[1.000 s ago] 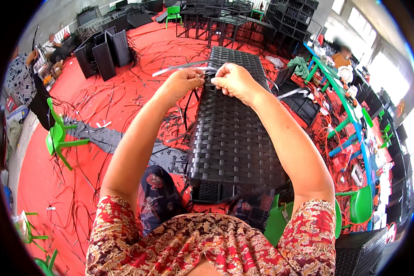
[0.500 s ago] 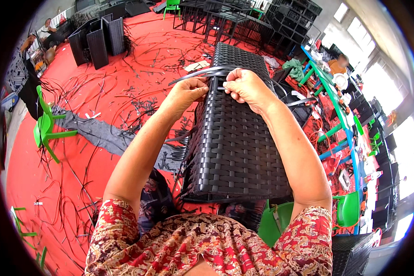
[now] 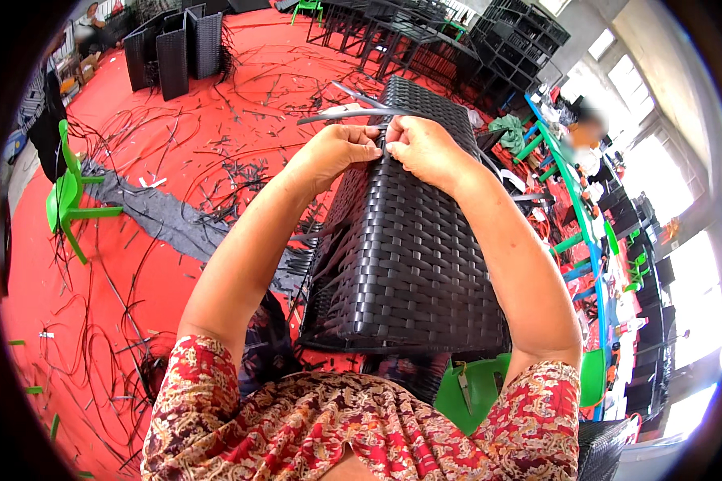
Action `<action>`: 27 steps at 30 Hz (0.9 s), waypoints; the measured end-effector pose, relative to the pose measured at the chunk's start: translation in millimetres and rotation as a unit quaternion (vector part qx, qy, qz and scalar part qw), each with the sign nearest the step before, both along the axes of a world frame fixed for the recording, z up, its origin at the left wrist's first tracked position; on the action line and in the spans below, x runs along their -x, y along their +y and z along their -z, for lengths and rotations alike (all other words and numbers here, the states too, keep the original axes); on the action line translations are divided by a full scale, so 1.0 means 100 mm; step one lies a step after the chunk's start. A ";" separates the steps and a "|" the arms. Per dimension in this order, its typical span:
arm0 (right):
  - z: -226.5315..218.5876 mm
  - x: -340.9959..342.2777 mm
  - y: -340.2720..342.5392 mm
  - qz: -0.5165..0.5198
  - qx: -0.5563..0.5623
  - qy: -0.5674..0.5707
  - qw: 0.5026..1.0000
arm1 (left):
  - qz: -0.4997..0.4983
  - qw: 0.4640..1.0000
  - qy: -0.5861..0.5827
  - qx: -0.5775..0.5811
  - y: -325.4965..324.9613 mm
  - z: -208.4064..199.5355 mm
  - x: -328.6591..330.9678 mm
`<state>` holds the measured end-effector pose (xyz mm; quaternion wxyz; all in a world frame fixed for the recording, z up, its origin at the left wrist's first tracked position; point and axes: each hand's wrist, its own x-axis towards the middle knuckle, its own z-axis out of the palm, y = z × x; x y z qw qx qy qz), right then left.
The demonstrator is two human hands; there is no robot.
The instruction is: The person weaves black plastic strips onto a furniture frame by hand, pulling the strips through the existing weave and securing them.
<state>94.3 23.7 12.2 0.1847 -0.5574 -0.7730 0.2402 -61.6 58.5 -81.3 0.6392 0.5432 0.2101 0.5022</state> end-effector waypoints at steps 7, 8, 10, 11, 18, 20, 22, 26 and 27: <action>0.08 -0.18 -0.12 0.056 -0.029 0.193 0.979 | 0.027 0.996 -0.035 0.074 -0.06 0.14 0.22; 0.08 -0.16 -0.17 0.045 -0.055 0.193 0.979 | 0.016 0.995 -0.045 0.091 -0.07 0.19 0.25; 0.04 -0.07 -0.24 0.026 -0.049 0.150 0.987 | 0.059 0.989 -0.094 0.098 -0.04 0.26 0.27; 0.02 -0.01 -0.26 0.015 -0.046 0.129 0.990 | 0.079 0.985 -0.118 0.100 -0.04 0.27 0.29; -0.01 0.18 -0.18 -0.021 -0.084 -0.013 0.996 | 0.112 0.960 -0.250 0.060 -0.06 0.37 0.16; 0.04 0.16 -0.14 -0.015 -0.132 -0.016 0.991 | 0.025 0.987 -0.140 0.074 -0.11 0.40 0.08; 0.02 0.20 -0.16 0.012 -0.081 0.054 0.995 | -0.103 0.993 -0.034 -0.052 -0.07 0.59 -0.10; 0.03 0.21 -0.19 0.039 -0.079 0.007 0.996 | -0.184 0.963 0.132 -0.144 -0.15 0.59 -0.25; 0.03 0.22 -0.20 0.044 -0.074 -0.012 0.996 | -0.180 0.961 0.148 -0.152 -0.16 0.59 -0.27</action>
